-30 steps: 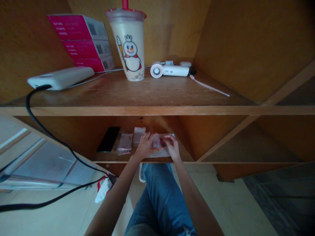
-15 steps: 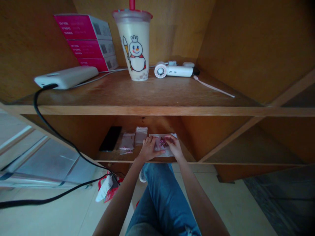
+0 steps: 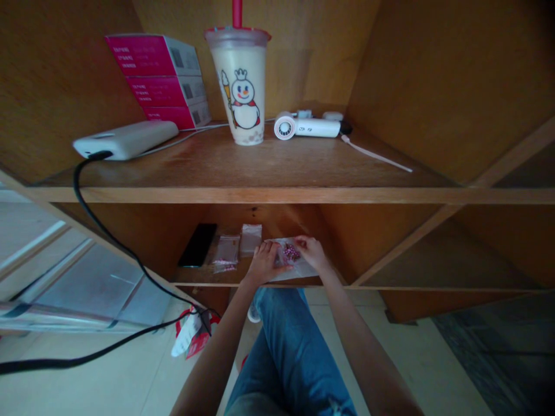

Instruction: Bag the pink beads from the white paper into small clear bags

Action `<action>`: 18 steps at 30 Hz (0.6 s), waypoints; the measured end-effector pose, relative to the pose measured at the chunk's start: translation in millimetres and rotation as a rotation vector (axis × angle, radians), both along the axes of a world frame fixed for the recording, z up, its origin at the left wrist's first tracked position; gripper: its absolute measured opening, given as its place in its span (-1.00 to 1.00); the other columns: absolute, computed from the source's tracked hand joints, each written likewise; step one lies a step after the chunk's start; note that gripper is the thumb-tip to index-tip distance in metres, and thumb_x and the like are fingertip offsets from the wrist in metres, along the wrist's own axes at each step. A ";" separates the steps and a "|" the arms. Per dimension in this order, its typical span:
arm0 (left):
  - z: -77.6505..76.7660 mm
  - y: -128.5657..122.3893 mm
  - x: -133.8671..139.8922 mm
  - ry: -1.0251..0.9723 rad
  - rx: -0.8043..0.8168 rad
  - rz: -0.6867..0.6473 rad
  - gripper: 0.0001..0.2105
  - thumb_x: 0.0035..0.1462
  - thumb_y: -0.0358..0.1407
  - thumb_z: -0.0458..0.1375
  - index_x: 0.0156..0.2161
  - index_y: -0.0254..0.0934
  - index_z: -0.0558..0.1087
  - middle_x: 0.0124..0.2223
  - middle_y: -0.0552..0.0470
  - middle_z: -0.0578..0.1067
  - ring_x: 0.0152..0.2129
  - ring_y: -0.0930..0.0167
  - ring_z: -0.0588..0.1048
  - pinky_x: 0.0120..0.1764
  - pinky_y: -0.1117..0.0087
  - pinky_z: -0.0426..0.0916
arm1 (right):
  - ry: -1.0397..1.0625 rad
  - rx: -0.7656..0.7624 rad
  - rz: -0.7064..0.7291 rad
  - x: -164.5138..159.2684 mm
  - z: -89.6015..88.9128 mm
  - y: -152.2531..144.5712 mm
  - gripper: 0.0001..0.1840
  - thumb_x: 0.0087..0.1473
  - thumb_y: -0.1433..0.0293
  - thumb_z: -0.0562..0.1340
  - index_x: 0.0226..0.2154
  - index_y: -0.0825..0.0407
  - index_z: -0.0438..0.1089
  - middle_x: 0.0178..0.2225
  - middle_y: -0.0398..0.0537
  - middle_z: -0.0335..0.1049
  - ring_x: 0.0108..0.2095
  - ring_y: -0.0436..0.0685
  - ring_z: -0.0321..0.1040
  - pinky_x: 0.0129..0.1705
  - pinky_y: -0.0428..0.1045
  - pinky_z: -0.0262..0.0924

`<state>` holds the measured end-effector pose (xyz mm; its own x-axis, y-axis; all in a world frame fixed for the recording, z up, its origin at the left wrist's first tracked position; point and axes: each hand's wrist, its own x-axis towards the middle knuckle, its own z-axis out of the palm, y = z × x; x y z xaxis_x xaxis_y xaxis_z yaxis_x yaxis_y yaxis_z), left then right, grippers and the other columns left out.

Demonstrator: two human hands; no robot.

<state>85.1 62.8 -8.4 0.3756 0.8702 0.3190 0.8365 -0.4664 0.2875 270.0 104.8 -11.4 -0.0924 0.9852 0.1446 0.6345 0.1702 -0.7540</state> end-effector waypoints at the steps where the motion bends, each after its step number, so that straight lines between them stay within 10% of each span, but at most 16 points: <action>1: 0.0 -0.1 0.1 0.006 0.007 0.006 -0.49 -0.04 0.04 0.07 -0.06 -0.28 0.24 -0.05 -0.15 0.32 -0.07 0.20 0.25 -0.07 0.18 0.13 | -0.072 -0.001 0.011 0.0 0.1 0.1 -0.81 -0.02 0.36 0.15 -0.35 -0.02 0.46 -0.34 -0.06 0.49 -0.32 0.09 0.40 -0.24 -0.03 0.22; 18: 2.3 -0.6 -0.9 0.009 0.003 0.047 -0.47 -0.01 0.07 0.03 -0.05 -0.29 0.24 -0.07 -0.16 0.34 -0.12 0.20 0.29 -0.11 0.18 0.16 | -0.065 0.018 0.043 -2.8 -10.2 5.8 -0.86 -0.01 0.38 0.13 -0.42 0.00 0.42 -0.41 -0.10 0.47 -0.40 0.04 0.38 -0.36 -0.10 0.18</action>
